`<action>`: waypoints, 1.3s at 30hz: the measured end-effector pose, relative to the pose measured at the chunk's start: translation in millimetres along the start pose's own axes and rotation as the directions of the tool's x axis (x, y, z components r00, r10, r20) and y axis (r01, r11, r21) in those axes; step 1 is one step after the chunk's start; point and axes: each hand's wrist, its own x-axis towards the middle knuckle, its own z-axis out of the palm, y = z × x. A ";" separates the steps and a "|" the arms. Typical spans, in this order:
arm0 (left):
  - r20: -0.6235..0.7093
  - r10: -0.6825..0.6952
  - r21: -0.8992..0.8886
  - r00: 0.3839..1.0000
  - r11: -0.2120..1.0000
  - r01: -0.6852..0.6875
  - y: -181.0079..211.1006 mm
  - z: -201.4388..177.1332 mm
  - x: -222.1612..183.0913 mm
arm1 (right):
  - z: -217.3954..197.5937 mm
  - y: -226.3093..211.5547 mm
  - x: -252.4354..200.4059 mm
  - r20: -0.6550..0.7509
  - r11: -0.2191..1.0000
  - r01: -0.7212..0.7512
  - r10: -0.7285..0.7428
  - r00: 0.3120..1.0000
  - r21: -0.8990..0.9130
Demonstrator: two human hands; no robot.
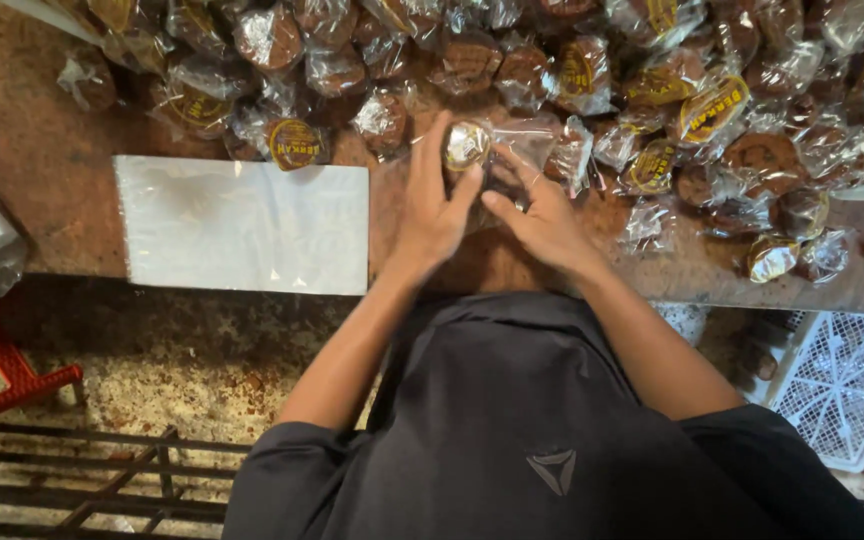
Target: The person organizes clear plastic bags on a table and then places multiple individually wrapped bakery items into one of the bags, eventually using a tool to close the bag.
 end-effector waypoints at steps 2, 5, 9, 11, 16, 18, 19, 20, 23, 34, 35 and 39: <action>0.155 -0.033 0.379 0.987 0.925 -0.029 9.3 -16.2 21.9 | -2.3 13.3 -3.1 -0.064 0.998 -0.001 -0.003 0.998 -0.063; 0.372 -0.063 0.439 0.926 0.891 -0.116 37.4 -21.5 74.6 | -1.3 26.7 4.2 -0.124 0.978 -0.114 0.093 0.988 -0.174; 0.615 -0.423 0.467 0.666 0.875 0.125 51.9 -8.9 111.2 | 1.4 7.6 5.8 -0.068 0.965 -0.238 0.231 0.971 -0.115; 0.622 -0.492 0.540 0.609 0.833 0.122 58.3 4.4 119.3 | 2.7 -5.9 9.5 0.013 0.959 -0.283 0.283 0.959 -0.017; 0.683 -0.273 0.432 0.677 0.899 -0.073 42.1 29.0 111.0 | 3.5 -18.7 20.2 0.142 0.961 -0.253 0.268 0.953 -0.113; 0.691 -0.208 0.367 0.693 0.926 -0.088 43.1 28.3 103.8 | 2.8 -21.9 23.5 0.204 0.968 -0.221 0.241 0.949 -0.116; 0.610 -0.127 0.331 0.782 0.938 -0.106 45.6 26.1 97.3 | 3.1 -13.8 24.7 0.191 0.979 -0.162 0.183 0.964 -0.122; 0.513 -0.046 0.296 0.857 0.947 -0.126 48.3 23.7 90.9 | 3.0 -6.1 26.4 0.182 0.986 -0.102 0.125 0.975 -0.130; 0.274 0.107 0.642 0.956 0.720 -0.264 72.4 -1.0 46.8 | -7.1 -0.4 17.4 0.022 0.935 -0.312 0.319 0.947 -0.167; 0.409 0.006 0.857 0.912 0.340 -0.387 43.3 -19.1 -0.6 | -109.1 -35.2 31.0 -0.326 0.420 -0.173 -0.326 0.887 -0.891; 0.400 -0.047 0.880 0.915 0.299 -0.370 40.1 -21.6 3.2 | -117.5 -31.8 30.0 -0.291 0.386 -0.174 -0.268 0.918 -0.906; 0.280 0.120 0.756 0.953 0.585 -0.295 56.0 -3.5 28.1 | -124.7 -60.0 14.4 -0.223 0.486 -0.120 -0.160 0.962 -0.866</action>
